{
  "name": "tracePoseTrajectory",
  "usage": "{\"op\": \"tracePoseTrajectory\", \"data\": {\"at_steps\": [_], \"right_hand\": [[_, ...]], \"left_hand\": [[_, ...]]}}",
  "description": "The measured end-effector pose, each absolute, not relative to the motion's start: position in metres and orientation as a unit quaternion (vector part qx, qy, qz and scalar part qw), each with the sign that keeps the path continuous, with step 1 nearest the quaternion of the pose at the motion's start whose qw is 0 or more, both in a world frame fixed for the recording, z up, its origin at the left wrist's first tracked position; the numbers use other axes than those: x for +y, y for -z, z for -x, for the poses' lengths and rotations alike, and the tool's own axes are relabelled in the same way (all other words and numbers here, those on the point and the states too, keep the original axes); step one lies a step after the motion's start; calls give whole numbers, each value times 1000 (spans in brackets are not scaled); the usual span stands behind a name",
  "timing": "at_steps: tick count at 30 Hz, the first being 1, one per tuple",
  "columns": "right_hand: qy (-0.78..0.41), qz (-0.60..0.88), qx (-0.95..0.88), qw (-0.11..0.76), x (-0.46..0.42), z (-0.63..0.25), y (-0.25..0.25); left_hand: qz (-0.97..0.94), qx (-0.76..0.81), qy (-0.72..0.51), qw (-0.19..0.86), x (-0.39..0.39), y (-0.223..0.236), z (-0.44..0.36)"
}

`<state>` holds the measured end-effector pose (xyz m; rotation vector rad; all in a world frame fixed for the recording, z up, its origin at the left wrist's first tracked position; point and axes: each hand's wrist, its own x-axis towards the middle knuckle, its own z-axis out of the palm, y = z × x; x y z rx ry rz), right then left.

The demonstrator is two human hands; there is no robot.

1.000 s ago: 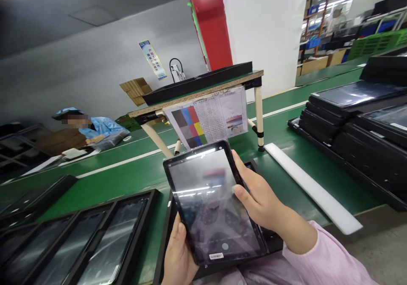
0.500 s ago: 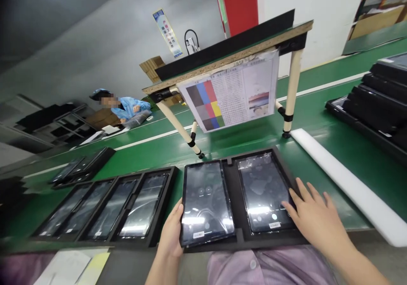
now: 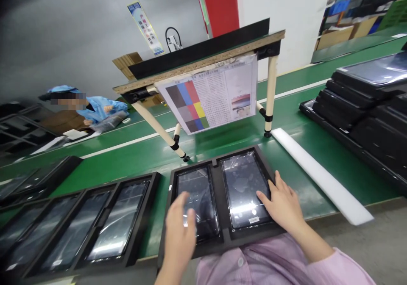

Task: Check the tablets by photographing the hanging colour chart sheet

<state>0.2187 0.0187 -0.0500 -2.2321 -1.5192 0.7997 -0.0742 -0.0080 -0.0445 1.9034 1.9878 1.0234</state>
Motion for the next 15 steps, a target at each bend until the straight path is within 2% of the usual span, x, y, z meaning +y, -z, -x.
{"op": "tracePoseTrajectory", "data": {"at_steps": [4, 7, 10, 15], "right_hand": [[-307, 776, -520, 184, 31, -218, 52], [-355, 759, -495, 232, 43, -224, 51], [-391, 733, -459, 316, 42, -226, 44], [-480, 625, -415, 455, 27, -210, 32]], "left_hand": [[-791, 589, -115, 119, -11, 49, 4], [-801, 578, -29, 154, -6, 52, -20], [-788, 589, -32, 178, -2, 60, -17], [-756, 610, -121, 204, 11, 81, -1]]}}
